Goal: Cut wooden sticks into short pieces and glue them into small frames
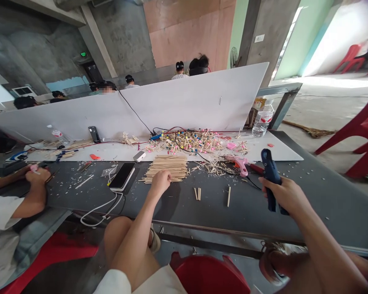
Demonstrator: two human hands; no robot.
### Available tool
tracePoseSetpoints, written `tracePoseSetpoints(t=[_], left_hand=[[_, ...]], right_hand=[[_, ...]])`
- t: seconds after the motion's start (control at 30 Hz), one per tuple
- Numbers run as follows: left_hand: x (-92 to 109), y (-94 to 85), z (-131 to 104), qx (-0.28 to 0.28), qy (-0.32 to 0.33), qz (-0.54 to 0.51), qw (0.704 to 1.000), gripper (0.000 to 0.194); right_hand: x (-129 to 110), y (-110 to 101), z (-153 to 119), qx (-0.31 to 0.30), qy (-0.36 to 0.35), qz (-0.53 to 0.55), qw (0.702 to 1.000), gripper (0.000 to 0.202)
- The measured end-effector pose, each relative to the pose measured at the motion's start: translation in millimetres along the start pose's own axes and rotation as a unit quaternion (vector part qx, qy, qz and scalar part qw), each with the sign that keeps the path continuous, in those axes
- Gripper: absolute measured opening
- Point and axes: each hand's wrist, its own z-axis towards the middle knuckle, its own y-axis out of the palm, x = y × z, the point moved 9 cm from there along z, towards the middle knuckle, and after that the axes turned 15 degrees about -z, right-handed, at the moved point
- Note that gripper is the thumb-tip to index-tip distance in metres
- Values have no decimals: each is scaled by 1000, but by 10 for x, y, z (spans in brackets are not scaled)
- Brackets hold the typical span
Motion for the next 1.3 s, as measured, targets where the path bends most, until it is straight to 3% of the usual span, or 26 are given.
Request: tracePoseSetpoints(t=[0.1, 0.23, 0.33, 0.5, 0.9, 1.07, 1.3], left_hand=[[102, 62, -14, -11, 16, -3, 1000, 11], [325, 162, -78, -24, 61, -17, 998, 8], [492, 251, -159, -29, 94, -18, 995, 10], [711, 394, -285, -39, 133, -28, 990, 12], [819, 451, -368, -51, 156, -39, 986, 16], [861, 418, -408, -44, 160, -67, 984, 15], [971, 377, -472, -43, 174, -151, 972, 18]], right_hand=[[-129, 165, -83, -39, 13, -8, 999, 34], [-394, 475, -153, -85, -45, -120, 988, 28], [-581, 666, -184, -81, -99, -221, 967, 27], [-707, 873, -280, -93, -99, -275, 952, 35], [-760, 933, -341, -107, -96, -318, 937, 29], [-849, 982, -371, -122, -138, -324, 928, 29], [-857, 954, -368, -126, -149, -277, 941, 22]])
